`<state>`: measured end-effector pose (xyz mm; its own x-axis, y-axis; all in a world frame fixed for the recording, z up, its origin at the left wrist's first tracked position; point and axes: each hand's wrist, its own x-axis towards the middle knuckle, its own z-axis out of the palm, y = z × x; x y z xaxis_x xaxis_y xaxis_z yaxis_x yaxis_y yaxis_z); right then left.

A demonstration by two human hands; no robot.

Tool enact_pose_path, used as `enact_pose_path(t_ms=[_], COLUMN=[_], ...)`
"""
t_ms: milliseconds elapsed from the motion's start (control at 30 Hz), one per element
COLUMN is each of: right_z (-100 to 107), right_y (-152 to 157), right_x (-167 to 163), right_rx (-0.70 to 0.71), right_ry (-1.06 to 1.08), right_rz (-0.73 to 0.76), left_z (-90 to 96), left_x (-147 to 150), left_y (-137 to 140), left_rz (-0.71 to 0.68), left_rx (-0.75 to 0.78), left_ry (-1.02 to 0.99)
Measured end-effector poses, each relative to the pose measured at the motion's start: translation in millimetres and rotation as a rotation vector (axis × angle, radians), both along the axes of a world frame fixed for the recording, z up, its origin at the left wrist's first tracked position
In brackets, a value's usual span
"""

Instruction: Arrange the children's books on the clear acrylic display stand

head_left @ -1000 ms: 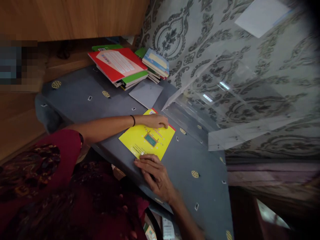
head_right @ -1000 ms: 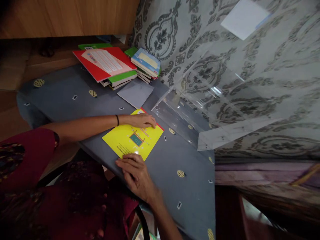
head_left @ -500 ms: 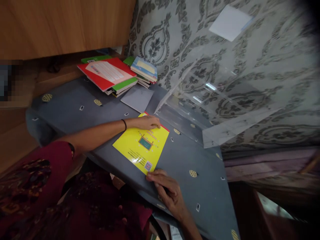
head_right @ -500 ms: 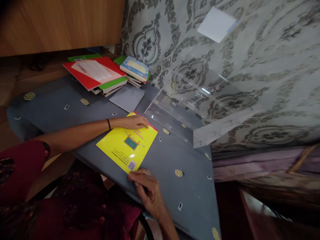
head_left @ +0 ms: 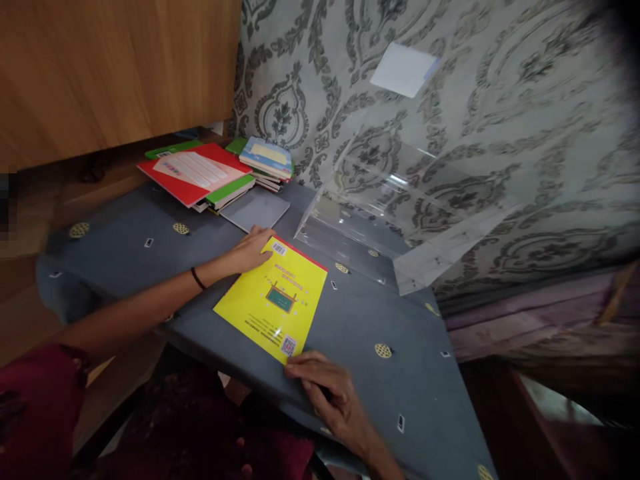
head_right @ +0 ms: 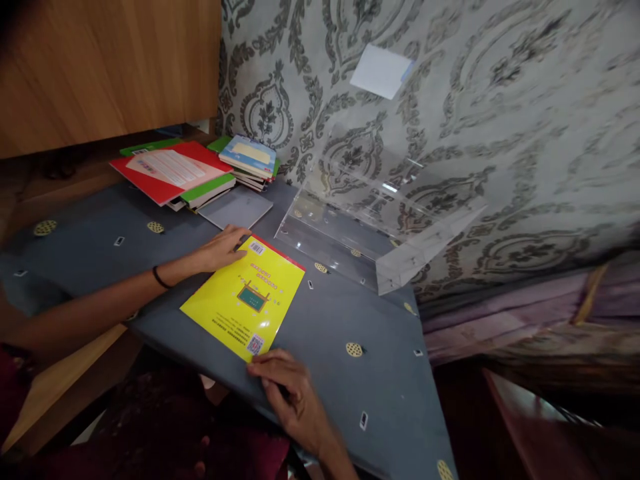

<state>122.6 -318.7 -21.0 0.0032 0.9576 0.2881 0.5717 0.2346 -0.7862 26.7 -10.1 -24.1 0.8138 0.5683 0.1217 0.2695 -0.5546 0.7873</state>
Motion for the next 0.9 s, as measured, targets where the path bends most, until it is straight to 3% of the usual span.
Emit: enact_pose_path(t_ms=[100,167,300,367,467,533,633,700,800,900], right_z=[0.4,0.1,0.6,1.5,2.4,1.6,-2.3,-5.5,-7.1,-4.4], right_y=[-1.7,-3.1,-2.6,1.7,15.1,27.7,46.7,55.4,57.8,47.9], right_x=[-1.1,-1.3,-0.5,-0.3,-0.6,-0.4,4.0,13.4,41.3,77.8], right_rx=[0.012,0.022,-0.021,-0.028,0.003,0.025,0.020,-0.010,-0.037,-0.010], right_ry=[0.025,0.033,0.056,0.072,0.080,0.064,0.062,0.208,0.761,1.195], right_rz=[0.001,0.008,0.016,0.022,0.025,0.032,-0.027,-0.138,-0.284,-0.379], left_z=[-1.3,-2.9,4.6,17.6,50.7,80.9,128.1,148.9,145.8,105.1], left_x=[0.7,-1.0,-3.6,-0.4,9.1,13.7,10.4,1.5,-15.8,-32.6], left_y=[4.6,0.4,-14.4,-18.3,-20.7,-23.5,-33.7,-44.6,-64.4,-85.9], left_rz=[0.030,-0.049,-0.252,-0.299,-0.399,-0.470,-0.436,-0.397,-0.487,-0.580], left_rx=[-0.256,-0.366,-0.764,-0.803,-0.656,-0.454,0.050,0.333,0.592,0.787], left_ry=[-0.035,-0.027,-0.063,-0.081,-0.094,-0.127,-0.206,-0.185,-0.160,-0.046])
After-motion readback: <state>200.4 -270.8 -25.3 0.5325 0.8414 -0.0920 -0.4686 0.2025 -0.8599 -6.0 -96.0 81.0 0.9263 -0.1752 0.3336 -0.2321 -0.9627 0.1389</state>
